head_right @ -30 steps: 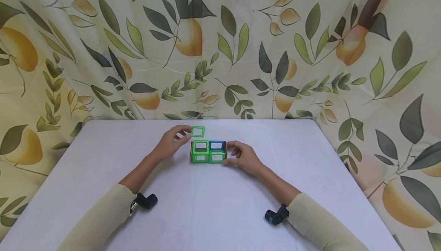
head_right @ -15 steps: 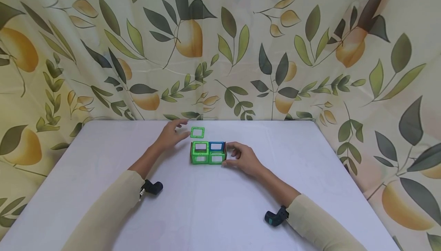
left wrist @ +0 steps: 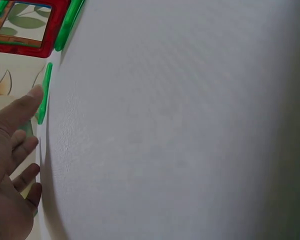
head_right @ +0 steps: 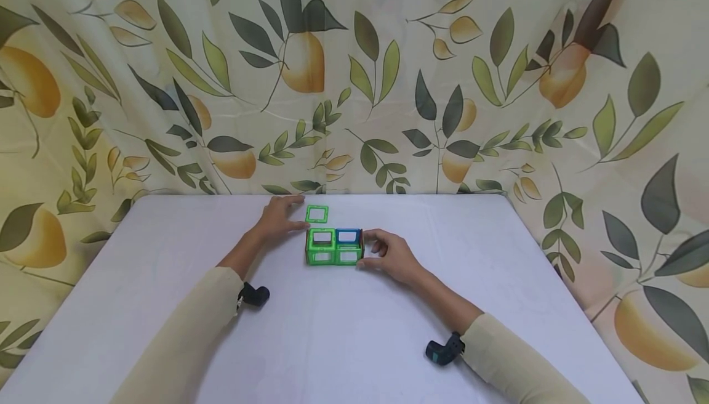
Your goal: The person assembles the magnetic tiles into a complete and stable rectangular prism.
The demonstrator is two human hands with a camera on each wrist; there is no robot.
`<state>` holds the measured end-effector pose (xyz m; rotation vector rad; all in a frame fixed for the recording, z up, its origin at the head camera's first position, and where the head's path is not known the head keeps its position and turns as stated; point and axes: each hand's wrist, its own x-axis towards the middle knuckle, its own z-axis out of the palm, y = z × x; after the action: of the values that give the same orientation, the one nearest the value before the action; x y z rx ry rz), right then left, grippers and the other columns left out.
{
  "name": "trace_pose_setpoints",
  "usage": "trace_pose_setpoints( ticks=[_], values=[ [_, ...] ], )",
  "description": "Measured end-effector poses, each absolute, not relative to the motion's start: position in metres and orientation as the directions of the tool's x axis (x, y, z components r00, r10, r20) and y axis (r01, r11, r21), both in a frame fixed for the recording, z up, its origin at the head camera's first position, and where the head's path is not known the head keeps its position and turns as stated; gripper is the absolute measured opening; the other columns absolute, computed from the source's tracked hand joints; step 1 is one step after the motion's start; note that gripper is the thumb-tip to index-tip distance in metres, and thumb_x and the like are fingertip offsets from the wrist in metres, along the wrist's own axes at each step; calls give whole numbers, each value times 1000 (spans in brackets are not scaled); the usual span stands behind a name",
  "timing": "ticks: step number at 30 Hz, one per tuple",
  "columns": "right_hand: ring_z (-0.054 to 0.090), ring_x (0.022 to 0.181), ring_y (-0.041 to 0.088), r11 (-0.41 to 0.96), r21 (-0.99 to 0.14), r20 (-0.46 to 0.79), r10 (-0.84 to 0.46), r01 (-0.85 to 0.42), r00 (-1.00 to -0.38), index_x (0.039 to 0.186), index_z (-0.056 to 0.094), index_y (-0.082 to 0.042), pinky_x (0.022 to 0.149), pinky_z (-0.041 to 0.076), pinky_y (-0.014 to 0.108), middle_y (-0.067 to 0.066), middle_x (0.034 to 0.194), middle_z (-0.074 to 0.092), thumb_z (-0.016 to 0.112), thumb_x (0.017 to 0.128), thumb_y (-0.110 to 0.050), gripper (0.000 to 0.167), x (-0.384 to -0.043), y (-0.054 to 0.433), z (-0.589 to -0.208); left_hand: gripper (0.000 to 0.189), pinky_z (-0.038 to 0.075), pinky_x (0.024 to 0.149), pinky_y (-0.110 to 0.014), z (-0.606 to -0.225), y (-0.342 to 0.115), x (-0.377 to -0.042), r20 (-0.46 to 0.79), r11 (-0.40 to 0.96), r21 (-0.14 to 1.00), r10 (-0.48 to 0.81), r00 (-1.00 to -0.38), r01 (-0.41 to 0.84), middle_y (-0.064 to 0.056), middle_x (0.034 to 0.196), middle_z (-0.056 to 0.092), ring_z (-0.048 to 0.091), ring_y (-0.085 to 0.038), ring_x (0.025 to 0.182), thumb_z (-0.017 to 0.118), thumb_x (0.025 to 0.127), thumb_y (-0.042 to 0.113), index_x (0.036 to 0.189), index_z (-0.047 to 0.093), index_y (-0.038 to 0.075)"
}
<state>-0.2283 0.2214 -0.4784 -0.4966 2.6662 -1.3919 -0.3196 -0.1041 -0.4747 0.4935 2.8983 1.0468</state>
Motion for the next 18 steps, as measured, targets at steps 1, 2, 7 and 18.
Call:
trace_pose_setpoints(
  ticks=[1, 2, 7, 18],
  values=[
    [55, 88, 25, 531, -812, 68, -327, -243, -942, 135, 67, -4, 76, 46, 31, 8, 100, 64, 94, 80, -20, 64, -228, 221, -478, 78, 32, 114, -58, -475, -103, -320, 82, 728, 625, 297, -951, 281, -13, 155, 53, 41, -37, 138, 87, 88, 32, 153, 54, 5],
    [55, 88, 25, 531, -811, 69, -328, -244, -942, 135, 67, -4, 76, 46, 31, 8, 100, 64, 94, 80, -20, 64, -228, 221, -478, 78, 32, 115, -57, -475, -102, -320, 80, 733, 621, 294, -953, 278, -13, 156, 52, 41, -37, 139, 87, 88, 32, 153, 53, 5],
    [54, 88, 26, 533, -812, 64, -325, -239, -944, 135, 67, -5, 76, 46, 32, 8, 100, 64, 95, 79, -21, 64, -228, 221, -478, 81, 28, 117, -56, -477, -99, -321, 67, 755, 598, 286, -956, 268, -14, 160, 46, 36, -37, 144, 88, 88, 35, 155, 52, 8],
    [54, 90, 26, 542, -810, 51, -316, -224, -948, 136, 67, -6, 77, 46, 33, 8, 102, 65, 95, 80, -22, 65, -228, 222, -478, 68, 31, 111, -55, -478, -95, -326, 28, 821, 482, 336, -941, 307, -13, 157, 44, 35, -38, 139, 76, 98, 41, 156, 52, 15]
  ],
)
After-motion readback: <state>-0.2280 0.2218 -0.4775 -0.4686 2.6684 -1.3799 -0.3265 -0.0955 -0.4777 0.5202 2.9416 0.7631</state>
